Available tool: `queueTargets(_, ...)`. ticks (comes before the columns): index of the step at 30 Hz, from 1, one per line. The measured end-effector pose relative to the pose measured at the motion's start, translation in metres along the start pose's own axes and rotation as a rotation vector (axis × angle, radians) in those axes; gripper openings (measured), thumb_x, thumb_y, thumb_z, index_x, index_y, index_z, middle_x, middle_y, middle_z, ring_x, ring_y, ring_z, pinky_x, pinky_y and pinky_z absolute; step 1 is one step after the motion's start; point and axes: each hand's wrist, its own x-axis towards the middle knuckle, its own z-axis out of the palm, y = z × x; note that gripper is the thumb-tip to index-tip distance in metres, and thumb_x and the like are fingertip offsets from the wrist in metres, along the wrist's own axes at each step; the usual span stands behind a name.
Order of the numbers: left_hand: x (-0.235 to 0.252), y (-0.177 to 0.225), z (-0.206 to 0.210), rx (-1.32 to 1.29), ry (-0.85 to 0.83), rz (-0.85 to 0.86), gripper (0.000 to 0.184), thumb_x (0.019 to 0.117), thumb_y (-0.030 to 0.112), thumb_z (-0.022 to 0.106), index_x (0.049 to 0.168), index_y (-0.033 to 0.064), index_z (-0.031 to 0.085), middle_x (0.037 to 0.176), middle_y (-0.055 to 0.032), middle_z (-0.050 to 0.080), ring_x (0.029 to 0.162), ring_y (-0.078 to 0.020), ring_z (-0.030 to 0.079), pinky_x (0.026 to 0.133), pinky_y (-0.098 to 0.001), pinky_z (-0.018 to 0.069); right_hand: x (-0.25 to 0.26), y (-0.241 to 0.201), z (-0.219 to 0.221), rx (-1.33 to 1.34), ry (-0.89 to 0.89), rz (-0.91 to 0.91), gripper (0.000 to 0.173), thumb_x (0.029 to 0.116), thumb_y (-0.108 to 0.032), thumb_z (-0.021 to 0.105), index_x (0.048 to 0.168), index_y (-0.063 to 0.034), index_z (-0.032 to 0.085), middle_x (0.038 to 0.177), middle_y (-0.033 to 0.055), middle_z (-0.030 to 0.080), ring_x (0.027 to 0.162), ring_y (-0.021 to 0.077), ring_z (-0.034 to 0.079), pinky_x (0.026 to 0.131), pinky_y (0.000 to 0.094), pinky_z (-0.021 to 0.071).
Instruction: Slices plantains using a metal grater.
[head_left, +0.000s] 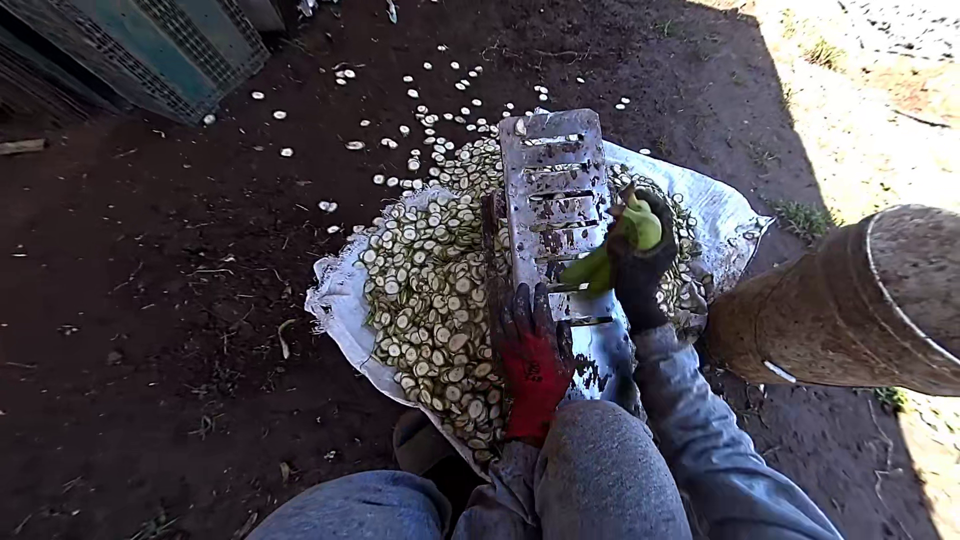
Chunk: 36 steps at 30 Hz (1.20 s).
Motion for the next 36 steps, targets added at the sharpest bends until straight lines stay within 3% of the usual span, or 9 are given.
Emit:
queueTargets(4,0.003,-0.006,-0.004,0.033,-0.059,-0.056,0.064,0.0977,0.039,0.054,0.157,0.0161,0.043,0.163,-0.0175,0.036,0.15,-0.0405,0.033,0.116,-0.0574,0.0339,0.061,0.012,0.057,-0.1,-0.05,-0.033,0.063,0.0742,0.005,0.066,0.137,0.0017,0.058,0.126,0.0174,0.067,0.107,0.0219,0.068,0.09,0.0371,0.0571)
queueTargets(8,0.004,-0.008,-0.007,-0.032,-0.012,-0.142,0.064,0.0969,0.033,0.054,0.156,0.0098,0.043,0.162,-0.0204,0.036,0.138,-0.0422,0.05,0.1,-0.0551,0.0502,-0.031,-0.03,-0.021,-0.096,-0.04,-0.048,0.06,0.0805,0.001,0.07,0.138,0.0047,0.054,0.127,0.0161,0.065,0.11,0.0201,0.067,0.095,0.0361,0.0577)
queueTargets(12,0.002,-0.002,-0.001,-0.029,-0.014,-0.149,0.062,0.0968,0.035,0.053,0.154,0.0114,0.047,0.16,-0.0249,0.038,0.134,-0.0455,0.053,0.099,-0.0557,0.0499,-0.099,-0.048,-0.064,-0.017,0.045,0.004,0.052,0.0815,-0.006,0.075,0.128,0.0072,0.055,0.113,0.0035,0.069,0.099,0.0054,0.068,0.09,0.0253,0.06)
queueTargets(16,0.001,-0.003,0.002,-0.027,-0.031,-0.161,0.06,0.0976,0.03,0.054,0.155,0.0139,0.046,0.163,-0.0217,0.035,0.138,-0.0434,0.049,0.104,-0.0549,0.0476,-0.001,0.01,0.02,-0.107,0.019,-0.124,0.056,0.075,0.003,0.067,0.13,0.0094,0.057,0.119,0.0191,0.068,0.104,0.0206,0.068,0.091,0.0354,0.0569)
queueTargets(20,0.006,-0.004,-0.001,-0.018,-0.042,-0.168,0.062,0.0979,0.029,0.054,0.156,0.012,0.044,0.161,-0.0228,0.038,0.136,-0.0438,0.051,0.102,-0.0553,0.0491,0.081,0.03,0.083,-0.256,-0.046,-0.128,0.067,0.0737,0.004,0.07,0.14,-0.0004,0.056,0.125,0.0215,0.065,0.114,0.032,0.064,0.096,0.0431,0.0534)
queueTargets(24,0.006,-0.004,-0.003,-0.018,-0.064,-0.188,0.06,0.0985,0.03,0.054,0.155,0.0121,0.045,0.16,-0.0226,0.039,0.137,-0.0434,0.051,0.103,-0.0539,0.0489,-0.02,-0.012,0.012,-0.141,-0.148,-0.083,0.062,0.0809,0.0,0.069,0.142,-0.0004,0.054,0.133,0.016,0.063,0.116,0.0234,0.064,0.096,0.0395,0.0564)
queueTargets(28,0.006,-0.002,-0.003,-0.012,-0.049,-0.187,0.058,0.0979,0.032,0.053,0.152,0.011,0.05,0.154,-0.0269,0.045,0.126,-0.0463,0.058,0.092,-0.0553,0.0532,-0.115,-0.038,-0.046,0.041,-0.122,-0.109,0.053,0.0828,-0.026,0.083,0.125,-0.002,0.062,0.113,0.0058,0.069,0.104,0.0099,0.067,0.093,0.0283,0.0583)
queueTargets(32,0.003,-0.001,0.002,-0.006,-0.069,-0.201,0.061,0.0968,0.028,0.056,0.155,0.0159,0.046,0.16,-0.025,0.038,0.132,-0.0451,0.053,0.096,-0.0553,0.0509,-0.015,0.013,0.032,-0.067,-0.082,-0.19,0.053,0.0755,-0.002,0.071,0.126,0.0103,0.059,0.117,0.021,0.067,0.104,0.0212,0.067,0.092,0.0339,0.056)
queueTargets(36,0.006,-0.012,0.0,-0.034,-0.084,-0.191,0.062,0.0992,0.032,0.051,0.158,0.019,0.04,0.163,-0.02,0.035,0.142,-0.0392,0.046,0.104,-0.0527,0.048,0.08,0.049,0.109,-0.12,-0.095,-0.241,0.06,0.0734,0.007,0.067,0.133,0.0059,0.058,0.124,0.0225,0.065,0.113,0.0292,0.065,0.096,0.0397,0.0551)
